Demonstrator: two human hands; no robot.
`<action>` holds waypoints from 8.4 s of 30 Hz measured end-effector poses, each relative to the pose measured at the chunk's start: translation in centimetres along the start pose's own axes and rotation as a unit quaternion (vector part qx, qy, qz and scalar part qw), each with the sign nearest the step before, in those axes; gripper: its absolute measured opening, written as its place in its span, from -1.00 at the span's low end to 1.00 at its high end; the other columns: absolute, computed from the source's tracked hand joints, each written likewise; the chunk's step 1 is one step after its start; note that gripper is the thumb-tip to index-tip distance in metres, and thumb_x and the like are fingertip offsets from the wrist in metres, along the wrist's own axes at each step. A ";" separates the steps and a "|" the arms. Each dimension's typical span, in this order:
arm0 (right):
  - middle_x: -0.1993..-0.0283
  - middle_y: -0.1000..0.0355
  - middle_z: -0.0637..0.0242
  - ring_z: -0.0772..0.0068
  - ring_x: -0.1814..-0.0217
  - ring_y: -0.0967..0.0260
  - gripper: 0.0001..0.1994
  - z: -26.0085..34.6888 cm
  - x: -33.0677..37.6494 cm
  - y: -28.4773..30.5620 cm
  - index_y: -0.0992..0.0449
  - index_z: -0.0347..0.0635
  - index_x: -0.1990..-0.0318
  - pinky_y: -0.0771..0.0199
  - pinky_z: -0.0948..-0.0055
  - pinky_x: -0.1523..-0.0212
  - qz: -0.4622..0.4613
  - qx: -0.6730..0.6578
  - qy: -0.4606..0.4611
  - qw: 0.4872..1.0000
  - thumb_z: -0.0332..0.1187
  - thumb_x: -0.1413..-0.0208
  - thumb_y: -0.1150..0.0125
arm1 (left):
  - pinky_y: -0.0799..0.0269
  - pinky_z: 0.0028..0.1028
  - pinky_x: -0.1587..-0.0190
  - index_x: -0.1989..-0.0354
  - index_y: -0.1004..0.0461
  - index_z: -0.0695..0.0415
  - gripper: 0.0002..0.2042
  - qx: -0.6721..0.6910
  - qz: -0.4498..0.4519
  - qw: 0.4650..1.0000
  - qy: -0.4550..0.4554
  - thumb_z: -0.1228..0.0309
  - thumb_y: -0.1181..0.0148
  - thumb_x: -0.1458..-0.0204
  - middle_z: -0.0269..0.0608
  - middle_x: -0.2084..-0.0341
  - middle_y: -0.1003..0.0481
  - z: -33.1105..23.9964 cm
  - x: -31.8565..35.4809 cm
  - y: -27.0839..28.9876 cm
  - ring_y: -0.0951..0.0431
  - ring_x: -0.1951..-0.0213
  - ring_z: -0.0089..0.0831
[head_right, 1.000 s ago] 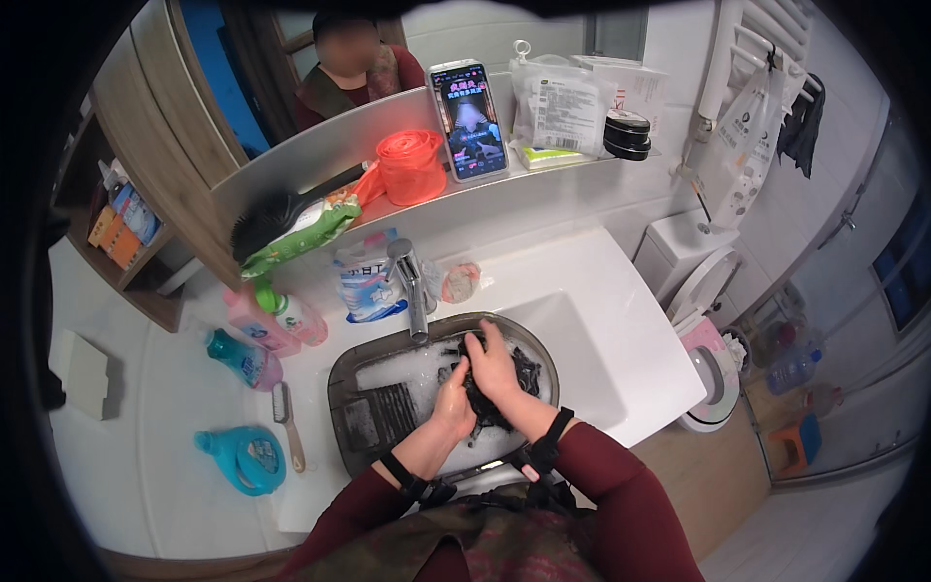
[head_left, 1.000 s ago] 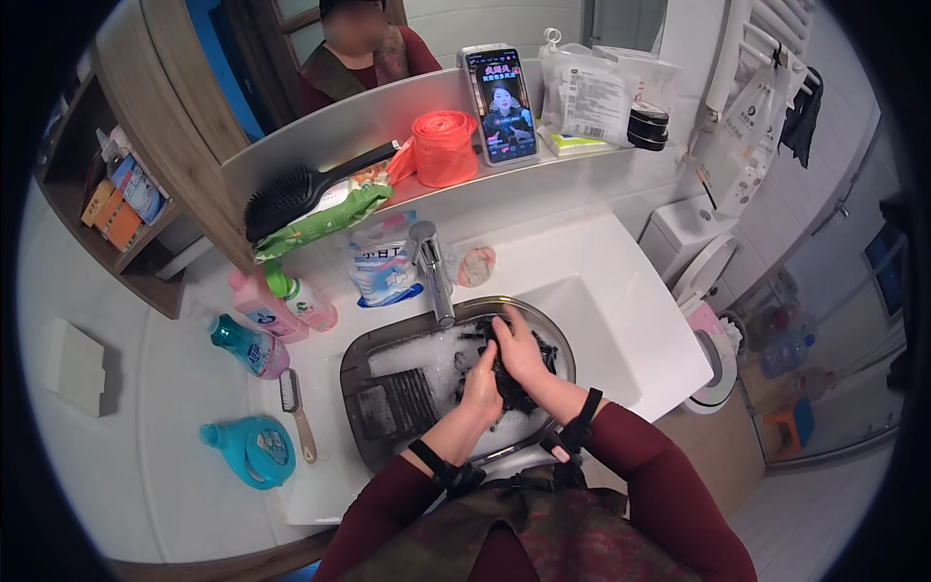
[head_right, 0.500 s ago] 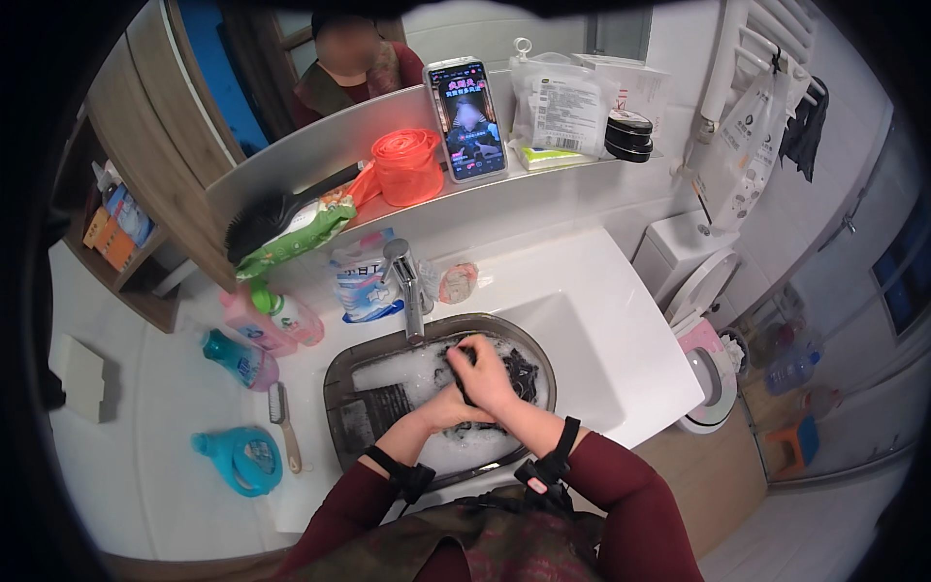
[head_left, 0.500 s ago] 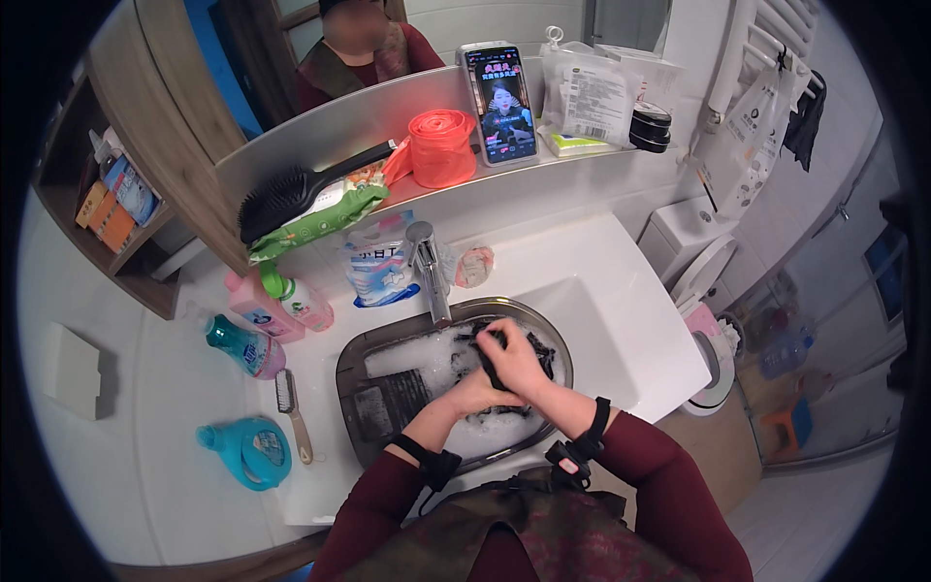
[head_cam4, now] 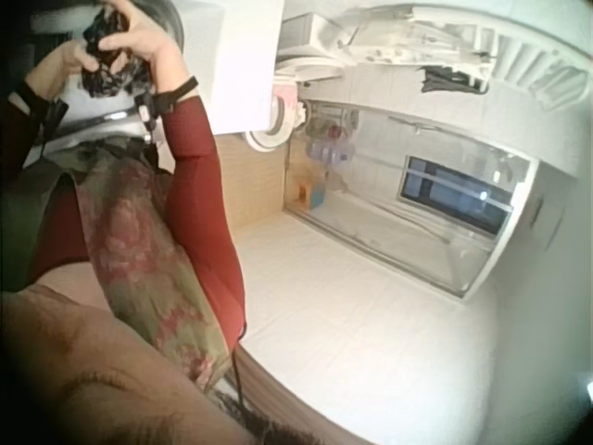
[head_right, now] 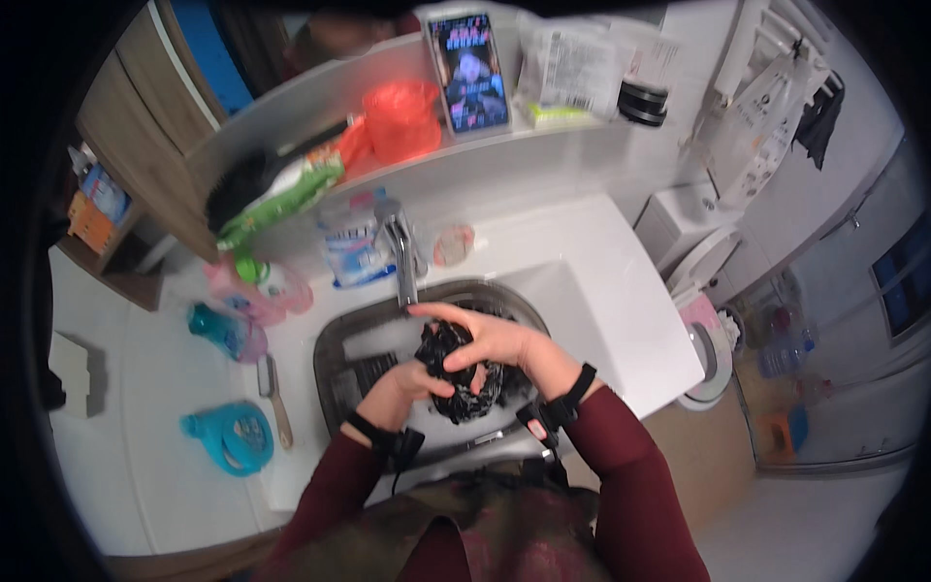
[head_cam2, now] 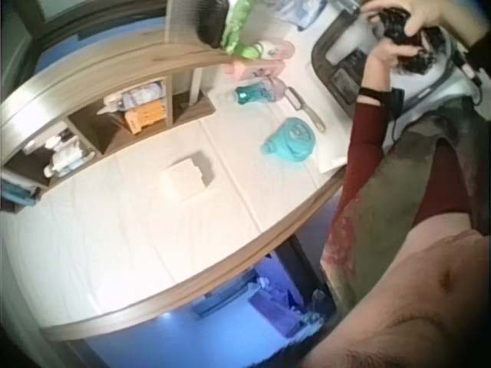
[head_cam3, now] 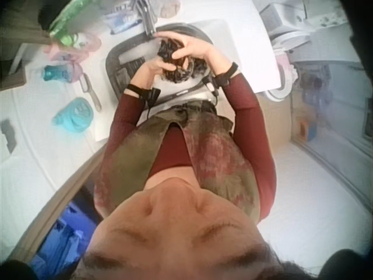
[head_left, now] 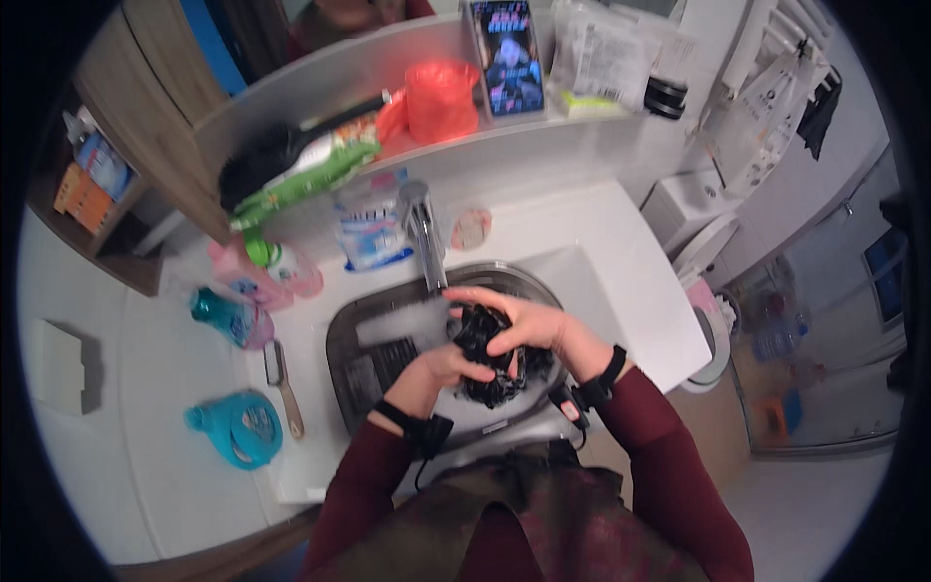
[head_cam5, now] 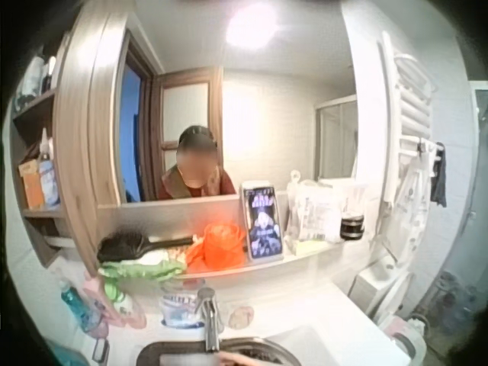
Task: The person hand washes a dark garment in a sink filled with soapy water. They repeatedly submerge, agitate, and wring the fabric to clean it, then briefly rinse it under running water before returning it to the soapy basin.
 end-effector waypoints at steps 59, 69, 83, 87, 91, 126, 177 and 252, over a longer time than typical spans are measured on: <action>-0.27 -0.36 -0.01 0.15 -0.31 -0.34 -0.30 -6.9 6.8 9.6 -0.13 -0.17 -0.38 -0.27 0.33 -0.31 -0.491 0.232 0.144 0.827 -0.35 -0.08 -0.27 | -0.34 -0.18 -0.23 -0.24 -0.33 0.04 -0.49 0.059 -0.440 0.852 -0.277 0.66 -0.17 -0.10 -0.24 -0.13 -0.42 -5.7 6.9 2.7 -0.42 -0.17 -0.32; -0.44 -0.08 -0.07 -0.18 -0.39 -0.15 -0.21 -6.8 6.2 5.0 -0.22 0.10 -0.39 -0.28 0.08 -0.35 -0.371 0.592 0.162 0.697 -0.57 0.09 -0.20 | -0.18 -0.13 -0.36 -0.46 -0.05 -0.06 -0.08 -0.618 -0.380 0.687 0.034 0.52 -0.36 0.16 0.15 -0.36 -0.07 -1.3 5.7 3.8 -0.17 -0.32 0.17; -0.55 0.13 0.02 -0.08 -0.35 -0.12 -0.37 -14.0 -0.9 7.7 -0.13 0.03 -0.45 -0.48 -0.01 -0.07 -0.139 0.775 -0.256 0.561 -0.18 -0.22 -0.05 | -0.41 -0.03 -0.17 -0.51 0.13 -0.03 0.16 -0.701 -0.260 0.617 0.246 0.28 -0.51 0.34 0.02 -0.34 -0.13 5.1 1.8 10.2 -0.20 -0.28 0.12; -0.39 -0.21 -0.02 0.00 -0.29 -0.30 -0.50 -14.7 -3.9 10.6 -0.28 -0.09 -0.31 -0.54 0.07 0.00 -0.142 0.746 -0.297 0.580 -0.27 -0.21 0.02 | -0.42 -0.12 -0.18 -0.45 0.00 0.08 0.07 -0.681 -0.276 0.621 0.275 0.31 -0.51 0.34 0.05 -0.27 -0.22 4.8 1.3 13.3 -0.30 -0.21 0.11; -0.09 -0.52 0.02 0.08 -0.11 -0.51 -0.50 -17.8 -6.5 14.1 -0.26 -0.15 -0.30 -0.55 0.20 -0.02 -0.087 0.693 -0.347 0.626 -0.31 -0.18 0.01 | -0.42 -0.18 -0.18 -0.35 -0.14 0.22 -0.07 -0.670 -0.301 0.605 0.307 0.33 -0.48 0.29 0.12 -0.19 -0.32 5.2 0.3 16.2 -0.41 -0.15 0.08; -0.21 -0.37 -0.07 -0.13 -0.04 -0.47 -0.36 -15.6 -0.8 10.3 -0.14 -0.02 -0.40 -0.47 0.09 -0.06 -0.130 0.658 -0.204 0.713 -0.20 -0.15 -0.12 | -0.32 -0.03 -0.17 0.01 -0.55 0.12 -0.44 -0.723 -0.146 0.545 0.398 0.13 -0.45 0.23 -0.18 -0.05 -0.44 8.5 0.0 12.4 -0.24 -0.28 -0.05; -0.26 -0.24 0.01 -0.18 -0.19 -0.24 -0.04 -11.6 1.4 9.0 -0.13 0.15 -0.41 -0.40 0.04 -0.16 -0.258 0.627 -0.105 0.727 -0.24 0.27 -0.48 | -0.26 -0.02 -0.24 -0.44 -0.08 0.05 0.05 -0.664 -0.315 0.628 0.259 0.11 -0.52 0.31 0.04 -0.28 -0.30 3.9 1.9 11.0 -0.38 -0.25 -0.02; -0.43 -0.15 -0.05 -0.05 -0.48 -0.10 -0.30 -2.0 1.2 1.6 -0.38 0.03 -0.30 -0.10 0.19 -0.47 -0.341 0.364 0.224 0.837 -0.56 0.14 -0.15 | -0.51 -0.25 -0.11 -0.18 -0.46 0.09 -0.30 0.202 -0.390 0.897 -0.059 -0.29 0.07 -0.20 -0.20 -0.03 -0.57 1.2 7.5 10.2 -0.59 -0.02 -0.31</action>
Point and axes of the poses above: each hand's wrist, its own x-axis away from the middle knuckle, its own y-axis out of the back of the hand, z = x × y, the point moved 10 cm from there along -x, towards the middle knuckle
